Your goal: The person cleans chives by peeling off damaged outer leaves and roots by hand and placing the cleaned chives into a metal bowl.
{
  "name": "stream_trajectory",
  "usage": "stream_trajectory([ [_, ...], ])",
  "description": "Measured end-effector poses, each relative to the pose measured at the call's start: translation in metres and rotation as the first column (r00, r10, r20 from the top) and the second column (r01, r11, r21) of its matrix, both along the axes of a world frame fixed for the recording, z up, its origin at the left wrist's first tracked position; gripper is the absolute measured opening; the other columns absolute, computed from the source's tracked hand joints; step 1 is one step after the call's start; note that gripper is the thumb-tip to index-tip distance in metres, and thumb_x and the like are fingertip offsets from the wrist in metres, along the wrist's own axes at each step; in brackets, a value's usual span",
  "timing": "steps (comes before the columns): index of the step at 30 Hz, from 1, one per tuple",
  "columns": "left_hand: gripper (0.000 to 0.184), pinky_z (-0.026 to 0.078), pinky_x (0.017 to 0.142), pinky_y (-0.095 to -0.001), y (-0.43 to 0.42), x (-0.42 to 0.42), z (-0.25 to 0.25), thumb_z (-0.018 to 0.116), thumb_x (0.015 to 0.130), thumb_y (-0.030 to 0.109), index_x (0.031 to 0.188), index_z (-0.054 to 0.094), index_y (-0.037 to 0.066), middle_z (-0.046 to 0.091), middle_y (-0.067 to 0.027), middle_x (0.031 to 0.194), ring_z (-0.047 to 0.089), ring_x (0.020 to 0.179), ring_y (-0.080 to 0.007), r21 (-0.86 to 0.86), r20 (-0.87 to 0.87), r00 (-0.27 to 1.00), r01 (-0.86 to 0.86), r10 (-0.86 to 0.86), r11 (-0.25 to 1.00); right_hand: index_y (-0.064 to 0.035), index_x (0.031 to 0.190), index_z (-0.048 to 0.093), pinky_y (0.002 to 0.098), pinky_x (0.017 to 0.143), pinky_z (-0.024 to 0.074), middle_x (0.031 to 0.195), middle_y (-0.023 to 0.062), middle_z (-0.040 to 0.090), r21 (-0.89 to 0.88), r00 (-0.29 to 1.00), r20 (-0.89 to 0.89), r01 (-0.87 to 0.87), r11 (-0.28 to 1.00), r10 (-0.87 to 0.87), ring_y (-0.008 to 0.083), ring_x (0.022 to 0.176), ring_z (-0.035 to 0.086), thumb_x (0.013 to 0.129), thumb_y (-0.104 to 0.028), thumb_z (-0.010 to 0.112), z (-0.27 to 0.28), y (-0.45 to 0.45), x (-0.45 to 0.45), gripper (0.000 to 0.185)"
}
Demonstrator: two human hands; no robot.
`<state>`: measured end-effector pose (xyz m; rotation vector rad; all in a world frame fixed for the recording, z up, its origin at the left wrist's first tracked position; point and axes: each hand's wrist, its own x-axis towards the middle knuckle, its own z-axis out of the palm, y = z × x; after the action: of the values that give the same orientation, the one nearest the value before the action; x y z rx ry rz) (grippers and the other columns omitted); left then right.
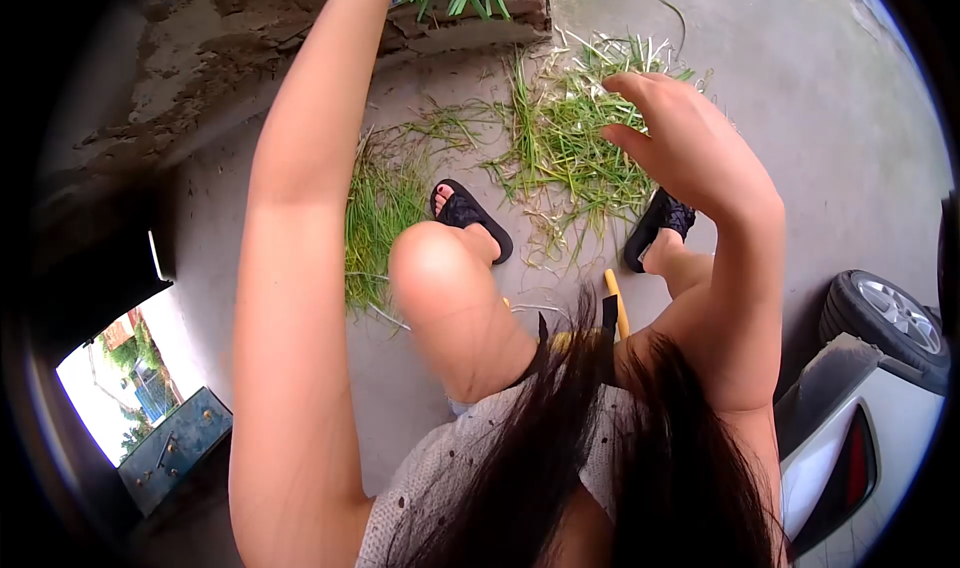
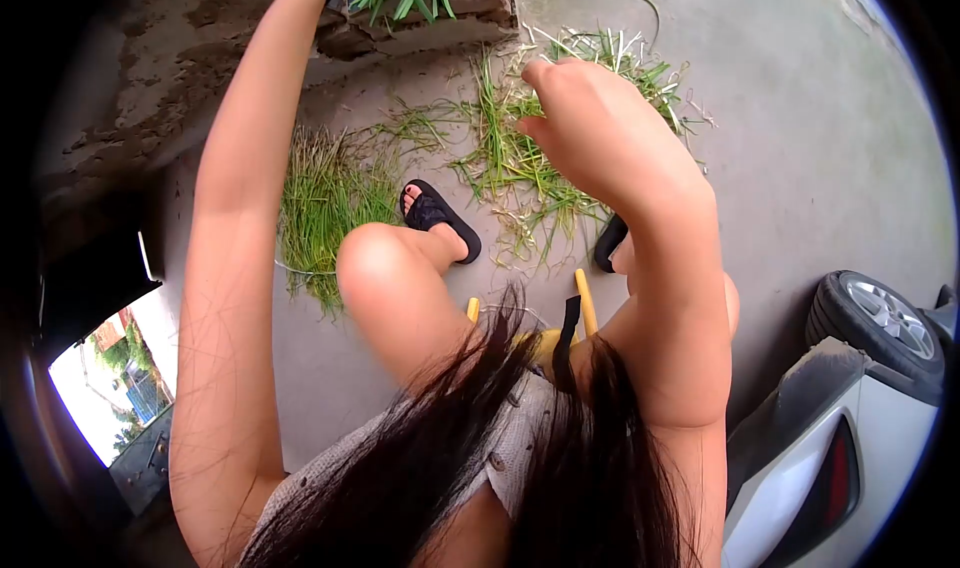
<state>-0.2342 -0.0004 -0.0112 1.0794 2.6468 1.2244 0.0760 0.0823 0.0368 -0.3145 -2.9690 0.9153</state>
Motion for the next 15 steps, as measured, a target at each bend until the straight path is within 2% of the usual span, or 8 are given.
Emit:
stream_trajectory([
  [3,0.048,0.039,0.09,-0.0371,-0.112,0.065,-0.117,0.056,0.083,0.037,0.113,0.051,0.001,0.05,-0.0192,0.117,0.051,0.106,-0.0312,-0.043,0.021,1.0,0.003,-0.002,0.999,0.0047,0.098,0.055,0.0405,0.075,0.0449,0.086,0.0217,0.059,-0.037,0.994,0.106,-0.026,0.999,0.03,0.0366,0.084,0.056,0.078,-0.012,0.06,-0.005,-0.002,-0.002,0.026],
  [5,0.048,0.039,0.09,-0.0348,-0.199,0.122,-0.189,0.056,0.083,0.036,0.114,0.05,-0.001,0.055,-0.0158,0.11,0.053,0.101,-0.0265,-0.161,0.413,0.868,-0.227,0.274,0.961,0.0024,0.1,0.056,0.0391,0.077,0.0447,0.09,0.02,0.059,-0.029,0.983,0.181,-0.023,0.999,0.028,0.0343,0.088,0.056,0.079,-0.013,0.059,-0.009,-0.008,-0.005,0.026],
  [7,0.041,0.042,0.08,-0.0282,-0.277,0.186,-0.241,0.052,0.086,0.036,0.108,0.054,0.002,0.057,-0.0044,0.091,0.053,0.078,-0.0156,-0.198,0.857,0.335,-0.488,0.392,0.85,0.0016,0.101,0.055,0.0385,0.078,0.0447,0.093,0.0188,0.059,-0.052,0.97,0.242,-0.028,0.998,0.039,0.0329,0.09,0.056,0.08,-0.014,0.059,-0.014,-0.015,-0.01,0.027],
  [8,0.059,0.029,0.097,-0.0387,-0.291,0.216,-0.238,0.05,0.084,0.047,0.122,0.042,0.003,0.043,-0.0119,0.124,0.038,0.118,-0.0229,-0.471,0.841,-0.064,-0.574,0.536,0.67,0.0012,0.102,0.055,0.0381,0.078,0.0447,0.094,0.0182,0.059,-0.061,0.961,0.273,-0.026,0.998,0.042,0.0322,0.091,0.056,0.08,-0.014,0.059,-0.017,-0.02,-0.012,0.027],
  [10,0.081,0.013,0.105,-0.0471,-0.33,0.272,-0.282,0.046,0.081,0.056,0.137,0.018,0.005,0.029,-0.012,0.137,0.019,0.129,-0.0285,-0.55,0.835,-0.408,-0.607,0.37,0.574,0.0,0.105,0.054,0.0374,0.078,0.0449,0.096,0.0168,0.06,-0.031,0.944,0.32,-0.075,0.997,0.081,0.0312,0.091,0.057,0.081,-0.016,0.058,-0.026,-0.028,-0.017,0.029],
  [11,0.088,0.019,0.105,-0.0431,-0.346,0.29,-0.31,0.044,0.08,0.061,0.139,0.009,0.005,0.027,-0.0149,0.139,0.025,0.128,-0.0288,-0.623,0.767,-0.591,-0.593,0.25,0.51,-0.0002,0.105,0.054,0.0374,0.078,0.045,0.096,0.0168,0.06,-0.033,0.935,0.341,-0.097,0.995,0.102,0.0313,0.091,0.057,0.081,-0.016,0.058,-0.031,-0.032,-0.02,0.029],
  [14,0.089,0.028,0.102,-0.0381,-0.334,0.304,-0.345,0.04,0.079,0.066,0.138,0.015,0.004,0.028,-0.0197,0.138,0.035,0.122,-0.0288,-0.437,0.772,-0.594,-0.753,-0.224,0.492,-0.0004,0.106,0.054,0.0374,0.078,0.0453,0.096,0.0171,0.06,-0.054,0.903,0.413,-0.103,0.993,0.117,0.0316,0.091,0.057,0.082,-0.017,0.058,-0.048,-0.041,-0.032,0.03],
  [15,0.09,0.036,0.096,-0.0353,-0.302,0.281,-0.306,0.033,0.078,0.071,0.137,0.021,0.004,0.037,-0.0227,0.131,0.044,0.115,-0.0283,-0.351,0.869,-0.485,-0.743,-0.097,0.569,-0.0004,0.107,0.054,0.0375,0.078,0.0454,0.096,0.0173,0.06,-0.06,0.892,0.439,-0.096,0.994,0.112,0.0317,0.091,0.057,0.082,-0.017,0.057,-0.056,-0.042,-0.036,0.03],
])
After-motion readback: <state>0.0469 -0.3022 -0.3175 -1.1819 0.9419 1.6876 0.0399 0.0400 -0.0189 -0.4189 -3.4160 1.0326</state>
